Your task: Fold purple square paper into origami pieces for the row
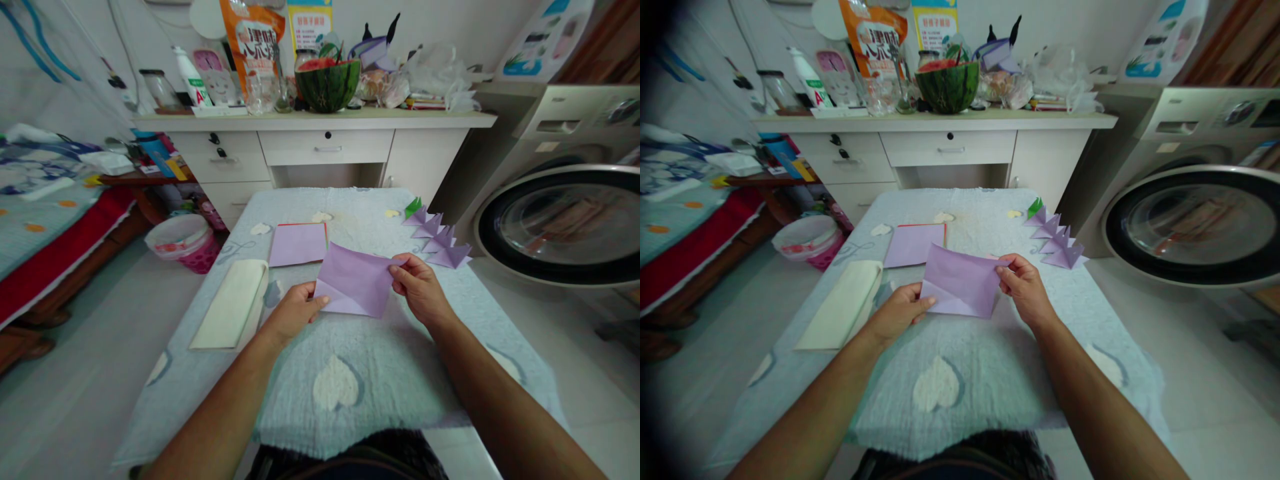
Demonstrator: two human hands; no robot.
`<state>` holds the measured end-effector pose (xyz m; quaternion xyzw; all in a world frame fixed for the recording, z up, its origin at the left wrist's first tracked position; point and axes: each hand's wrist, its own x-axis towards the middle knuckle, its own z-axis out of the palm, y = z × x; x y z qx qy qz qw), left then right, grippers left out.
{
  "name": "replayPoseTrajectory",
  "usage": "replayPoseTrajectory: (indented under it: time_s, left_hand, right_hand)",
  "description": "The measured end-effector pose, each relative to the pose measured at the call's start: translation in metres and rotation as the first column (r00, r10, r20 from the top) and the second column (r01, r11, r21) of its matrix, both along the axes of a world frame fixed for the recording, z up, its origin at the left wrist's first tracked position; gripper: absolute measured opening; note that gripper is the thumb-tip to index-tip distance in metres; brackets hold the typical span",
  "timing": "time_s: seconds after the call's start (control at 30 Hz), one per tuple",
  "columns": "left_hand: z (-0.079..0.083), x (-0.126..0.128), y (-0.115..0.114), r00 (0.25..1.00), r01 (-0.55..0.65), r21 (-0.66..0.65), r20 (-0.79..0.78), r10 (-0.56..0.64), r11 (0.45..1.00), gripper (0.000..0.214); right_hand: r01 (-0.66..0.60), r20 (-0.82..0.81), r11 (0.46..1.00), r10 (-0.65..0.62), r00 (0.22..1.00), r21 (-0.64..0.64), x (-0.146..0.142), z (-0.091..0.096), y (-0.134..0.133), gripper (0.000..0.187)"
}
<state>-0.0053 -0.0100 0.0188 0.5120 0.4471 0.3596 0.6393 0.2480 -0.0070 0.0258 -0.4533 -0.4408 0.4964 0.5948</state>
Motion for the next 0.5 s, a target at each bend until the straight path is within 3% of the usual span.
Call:
replayPoseTrajectory:
  time_s: [0.23,0.37,0.5]
  left_hand:
    - [-0.0020,0.0020,0.0037,0.982,-0.181,0.073,0.061,0.177,0.981,0.030]
    - [-0.0046,0.0021,0.0053,0.970,-0.244,0.320,0.092,0.227,0.915,0.016]
    - [-0.0022,-0.0005,0.0041,0.969,-0.176,0.563,-0.048,0.244,0.808,0.021]
  right_hand:
    - [-0.041,0.040,0.997,0.038,0.998,0.071,0.0018,-0.0014,-0.0008,0.015]
    - [-0.057,0.044,0.989,0.051,0.998,0.134,0.0021,-0.0021,-0.0006,0.014]
    - [-0.192,0.206,0.967,0.156,0.966,0.169,0.0083,0.0015,-0.0004,0.015]
